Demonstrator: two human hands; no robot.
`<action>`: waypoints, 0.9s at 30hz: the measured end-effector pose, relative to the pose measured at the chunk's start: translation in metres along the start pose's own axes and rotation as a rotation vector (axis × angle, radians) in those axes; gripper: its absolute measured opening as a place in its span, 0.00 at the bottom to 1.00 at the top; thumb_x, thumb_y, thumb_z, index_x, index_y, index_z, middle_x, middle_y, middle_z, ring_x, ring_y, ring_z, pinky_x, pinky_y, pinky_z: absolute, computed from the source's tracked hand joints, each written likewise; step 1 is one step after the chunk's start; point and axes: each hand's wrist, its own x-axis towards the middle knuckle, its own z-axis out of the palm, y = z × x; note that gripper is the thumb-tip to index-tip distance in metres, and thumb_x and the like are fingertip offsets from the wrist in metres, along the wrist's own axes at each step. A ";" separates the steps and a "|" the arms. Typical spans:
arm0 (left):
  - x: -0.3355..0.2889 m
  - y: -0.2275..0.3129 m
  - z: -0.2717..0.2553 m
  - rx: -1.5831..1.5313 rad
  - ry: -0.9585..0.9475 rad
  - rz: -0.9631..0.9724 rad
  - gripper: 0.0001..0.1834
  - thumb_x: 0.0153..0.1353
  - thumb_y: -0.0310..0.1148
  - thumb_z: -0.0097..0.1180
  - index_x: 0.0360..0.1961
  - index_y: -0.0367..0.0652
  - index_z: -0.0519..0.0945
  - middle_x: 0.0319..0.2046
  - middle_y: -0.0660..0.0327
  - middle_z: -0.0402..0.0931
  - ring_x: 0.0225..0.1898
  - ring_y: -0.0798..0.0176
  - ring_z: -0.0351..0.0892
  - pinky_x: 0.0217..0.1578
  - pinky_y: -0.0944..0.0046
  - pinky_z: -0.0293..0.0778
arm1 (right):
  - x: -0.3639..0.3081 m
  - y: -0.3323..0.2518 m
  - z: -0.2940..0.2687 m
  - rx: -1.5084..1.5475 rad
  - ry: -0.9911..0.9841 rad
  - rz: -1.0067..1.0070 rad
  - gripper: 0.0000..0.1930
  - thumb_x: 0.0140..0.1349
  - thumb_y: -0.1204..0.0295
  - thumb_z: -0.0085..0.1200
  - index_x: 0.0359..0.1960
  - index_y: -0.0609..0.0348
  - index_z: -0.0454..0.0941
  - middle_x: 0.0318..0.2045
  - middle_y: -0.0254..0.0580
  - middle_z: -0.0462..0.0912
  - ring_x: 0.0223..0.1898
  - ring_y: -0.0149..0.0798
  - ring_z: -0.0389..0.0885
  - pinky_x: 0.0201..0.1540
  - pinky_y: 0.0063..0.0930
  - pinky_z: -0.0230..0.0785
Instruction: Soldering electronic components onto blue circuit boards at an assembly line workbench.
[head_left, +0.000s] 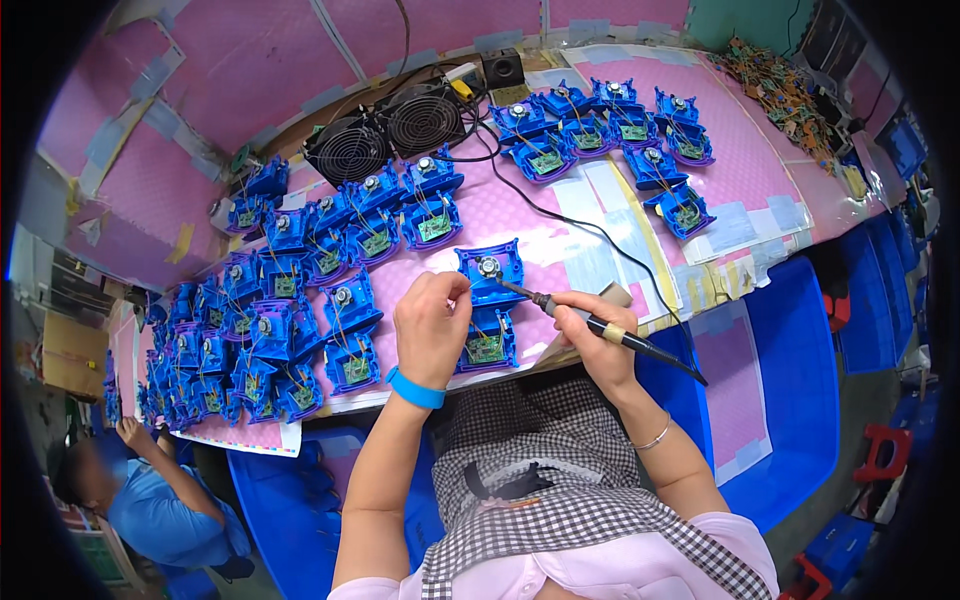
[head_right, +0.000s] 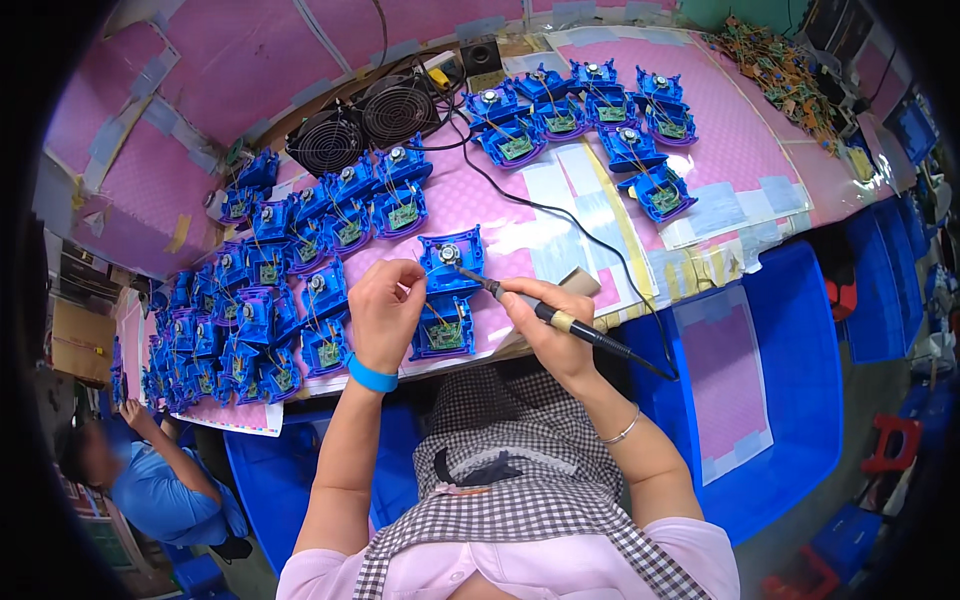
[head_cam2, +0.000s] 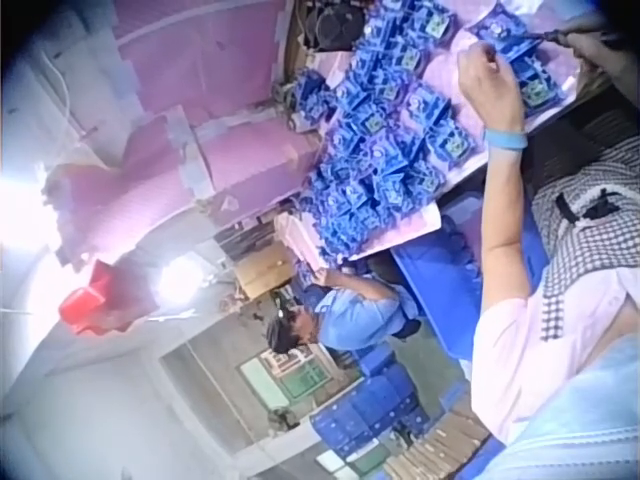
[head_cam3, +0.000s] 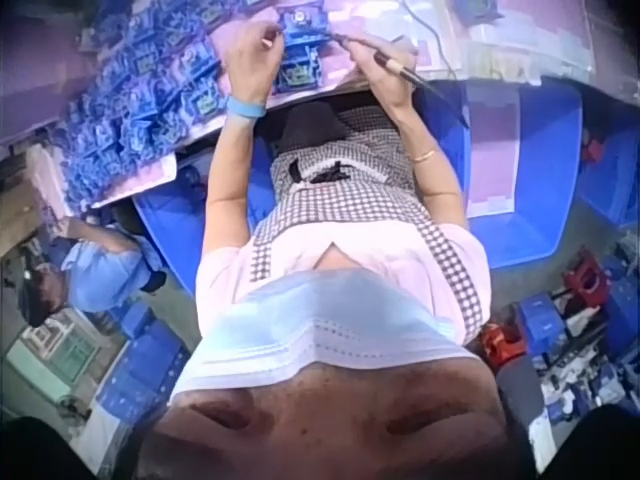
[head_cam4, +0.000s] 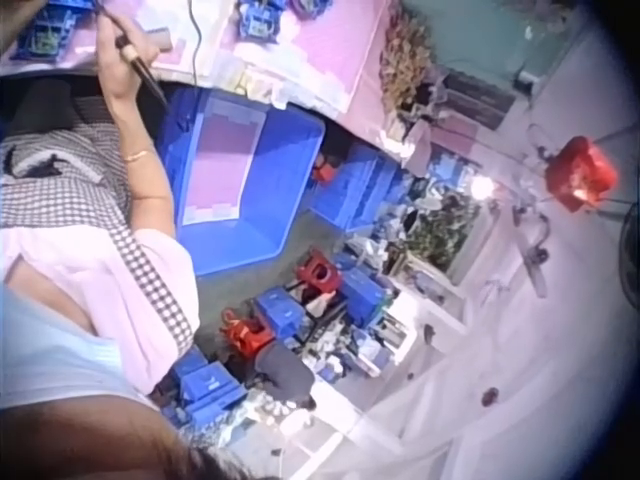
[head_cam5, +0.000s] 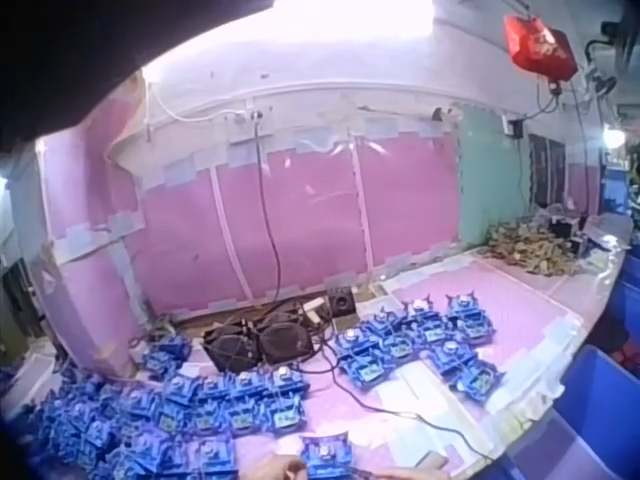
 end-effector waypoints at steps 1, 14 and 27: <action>0.000 -0.001 0.001 0.023 -0.004 0.005 0.04 0.50 0.20 0.61 0.29 0.38 0.81 0.26 0.58 0.78 0.20 0.67 0.76 0.22 0.69 0.72 | 0.001 0.000 0.000 -0.018 -0.014 0.008 0.11 0.60 0.73 0.59 0.42 0.66 0.83 0.24 0.36 0.83 0.22 0.23 0.77 0.25 0.15 0.68; 0.004 -0.005 0.009 0.086 -0.039 0.015 0.05 0.48 0.20 0.61 0.28 0.37 0.81 0.25 0.58 0.78 0.22 0.64 0.78 0.23 0.67 0.73 | 0.005 0.005 0.004 -0.091 -0.025 -0.049 0.11 0.60 0.73 0.60 0.42 0.65 0.83 0.26 0.38 0.84 0.24 0.24 0.79 0.27 0.16 0.71; 0.004 -0.004 0.010 0.089 -0.041 0.045 0.05 0.49 0.19 0.61 0.29 0.37 0.80 0.26 0.57 0.77 0.22 0.63 0.77 0.23 0.66 0.73 | 0.007 0.003 0.001 -0.172 -0.039 -0.219 0.08 0.55 0.77 0.60 0.36 0.65 0.83 0.27 0.42 0.84 0.27 0.31 0.78 0.29 0.20 0.66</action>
